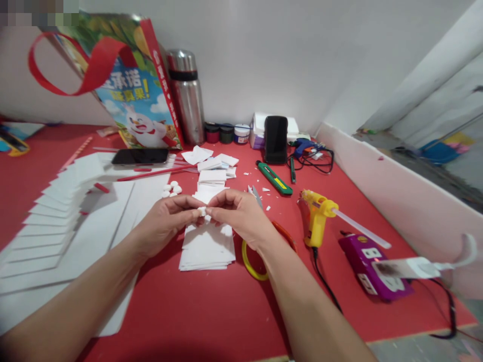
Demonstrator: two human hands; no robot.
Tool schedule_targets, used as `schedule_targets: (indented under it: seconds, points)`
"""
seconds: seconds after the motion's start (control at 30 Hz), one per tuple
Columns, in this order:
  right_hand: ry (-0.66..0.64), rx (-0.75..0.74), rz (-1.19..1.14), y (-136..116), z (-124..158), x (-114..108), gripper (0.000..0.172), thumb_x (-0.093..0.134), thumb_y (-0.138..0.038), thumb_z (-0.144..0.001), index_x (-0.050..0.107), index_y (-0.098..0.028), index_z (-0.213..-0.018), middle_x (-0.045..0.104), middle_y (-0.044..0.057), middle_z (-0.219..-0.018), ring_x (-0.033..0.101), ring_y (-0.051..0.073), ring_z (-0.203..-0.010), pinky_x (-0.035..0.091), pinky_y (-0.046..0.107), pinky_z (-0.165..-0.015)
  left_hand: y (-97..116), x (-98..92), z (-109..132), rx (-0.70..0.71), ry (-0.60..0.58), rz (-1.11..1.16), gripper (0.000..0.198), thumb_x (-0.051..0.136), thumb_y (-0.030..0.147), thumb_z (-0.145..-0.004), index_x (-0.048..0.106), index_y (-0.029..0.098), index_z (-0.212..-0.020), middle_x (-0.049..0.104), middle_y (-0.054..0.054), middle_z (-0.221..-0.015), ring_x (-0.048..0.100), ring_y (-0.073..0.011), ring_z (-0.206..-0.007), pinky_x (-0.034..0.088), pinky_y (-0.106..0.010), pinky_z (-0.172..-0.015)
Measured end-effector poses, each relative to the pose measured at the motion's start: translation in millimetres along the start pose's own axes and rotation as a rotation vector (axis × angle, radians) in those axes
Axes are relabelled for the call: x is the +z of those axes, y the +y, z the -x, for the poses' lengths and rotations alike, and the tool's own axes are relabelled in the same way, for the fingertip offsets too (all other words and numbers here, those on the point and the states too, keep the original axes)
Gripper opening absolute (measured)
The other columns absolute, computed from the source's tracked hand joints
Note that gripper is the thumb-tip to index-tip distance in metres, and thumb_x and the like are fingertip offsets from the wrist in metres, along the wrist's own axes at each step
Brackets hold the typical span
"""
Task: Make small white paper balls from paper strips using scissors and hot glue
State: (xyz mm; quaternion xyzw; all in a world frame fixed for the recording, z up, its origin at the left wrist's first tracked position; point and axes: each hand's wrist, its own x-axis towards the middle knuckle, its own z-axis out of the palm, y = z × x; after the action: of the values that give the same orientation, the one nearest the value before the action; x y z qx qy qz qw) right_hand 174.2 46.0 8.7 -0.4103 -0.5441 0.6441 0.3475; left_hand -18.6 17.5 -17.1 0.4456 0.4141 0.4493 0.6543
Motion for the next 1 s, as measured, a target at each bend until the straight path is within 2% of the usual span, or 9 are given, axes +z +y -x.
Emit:
schedule_targets:
  seconds: [0.53,0.87,1.0]
  points:
    - [0.001,0.021,-0.021,-0.7,-0.6,-0.2,0.017,0.080,-0.028,-0.071,0.069,-0.017,-0.077,0.065,-0.001,-0.070,0.059,0.010,-0.064,0.047,0.025,-0.062,-0.1,0.7,0.7,-0.009,-0.001,0.004,0.015,0.076,0.026,-0.082,0.074,0.015,-0.092,0.071,-0.004,-0.079,0.064,-0.0130,-0.074,0.047,-0.026,-0.073]
    - [-0.032,0.024,-0.055,-1.2,-0.5,0.2,0.023,0.084,-0.027,-0.068,0.067,-0.017,-0.080,0.065,-0.002,-0.072,0.059,0.010,-0.063,0.047,0.024,-0.061,-0.9,0.9,-0.5,-0.012,-0.008,0.052,0.018,0.078,0.027,-0.080,0.073,0.015,-0.093,0.072,-0.005,-0.081,0.064,-0.0137,-0.076,0.048,-0.026,-0.075]
    - [-0.043,0.030,-0.091,-1.3,-0.4,-1.8,0.015,0.078,-0.028,-0.075,0.070,-0.016,-0.081,0.066,0.000,-0.072,0.061,0.010,-0.064,0.047,0.024,-0.063,-1.0,0.8,-0.5,-0.009,0.003,0.040,0.017,0.077,0.027,-0.081,0.074,0.016,-0.093,0.072,-0.004,-0.080,0.064,-0.0132,-0.075,0.048,-0.025,-0.074]
